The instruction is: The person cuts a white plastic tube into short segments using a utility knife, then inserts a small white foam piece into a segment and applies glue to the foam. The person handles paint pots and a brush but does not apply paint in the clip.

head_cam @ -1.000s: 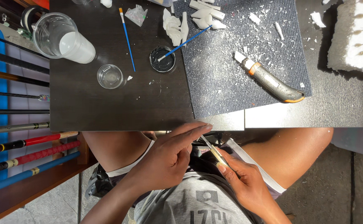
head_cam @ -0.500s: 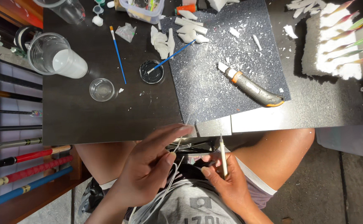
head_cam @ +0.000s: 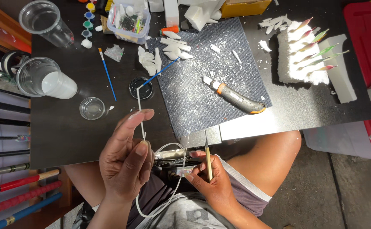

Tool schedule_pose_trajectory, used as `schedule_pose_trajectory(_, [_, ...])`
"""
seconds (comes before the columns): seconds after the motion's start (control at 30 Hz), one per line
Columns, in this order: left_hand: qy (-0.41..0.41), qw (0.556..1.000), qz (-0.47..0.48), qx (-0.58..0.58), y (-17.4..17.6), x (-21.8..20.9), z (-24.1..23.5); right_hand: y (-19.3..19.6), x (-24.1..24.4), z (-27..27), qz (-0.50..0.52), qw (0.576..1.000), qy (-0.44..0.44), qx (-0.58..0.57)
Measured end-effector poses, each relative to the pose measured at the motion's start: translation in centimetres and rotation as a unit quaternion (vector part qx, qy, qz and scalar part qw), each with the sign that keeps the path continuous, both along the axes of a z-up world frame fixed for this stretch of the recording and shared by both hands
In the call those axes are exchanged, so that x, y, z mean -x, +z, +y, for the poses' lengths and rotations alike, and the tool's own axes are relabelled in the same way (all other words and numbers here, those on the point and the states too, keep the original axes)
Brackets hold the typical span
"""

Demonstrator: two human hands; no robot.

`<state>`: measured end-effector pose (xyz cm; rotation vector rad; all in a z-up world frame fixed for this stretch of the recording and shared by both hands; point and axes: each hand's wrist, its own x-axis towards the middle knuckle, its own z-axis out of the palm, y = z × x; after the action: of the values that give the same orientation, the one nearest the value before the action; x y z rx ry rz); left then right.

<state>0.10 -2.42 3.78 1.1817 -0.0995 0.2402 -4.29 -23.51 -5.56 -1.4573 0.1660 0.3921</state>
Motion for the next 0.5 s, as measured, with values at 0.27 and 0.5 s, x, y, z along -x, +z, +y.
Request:
schedule_pose_trajectory(0.27, [0.046, 0.996, -0.053, 0.059, -1.0, -1.3, -0.2, -0.1, -1.7, -0.4, 0.015, 0.989, -0.037, -0.140])
schedule_pose_trajectory(0.5, [0.121, 0.970, -0.087, -0.194, -2.2, -3.2, 1.0, 1.9, -6.8, -5.9, -0.089, 0.979, -0.119, -0.138])
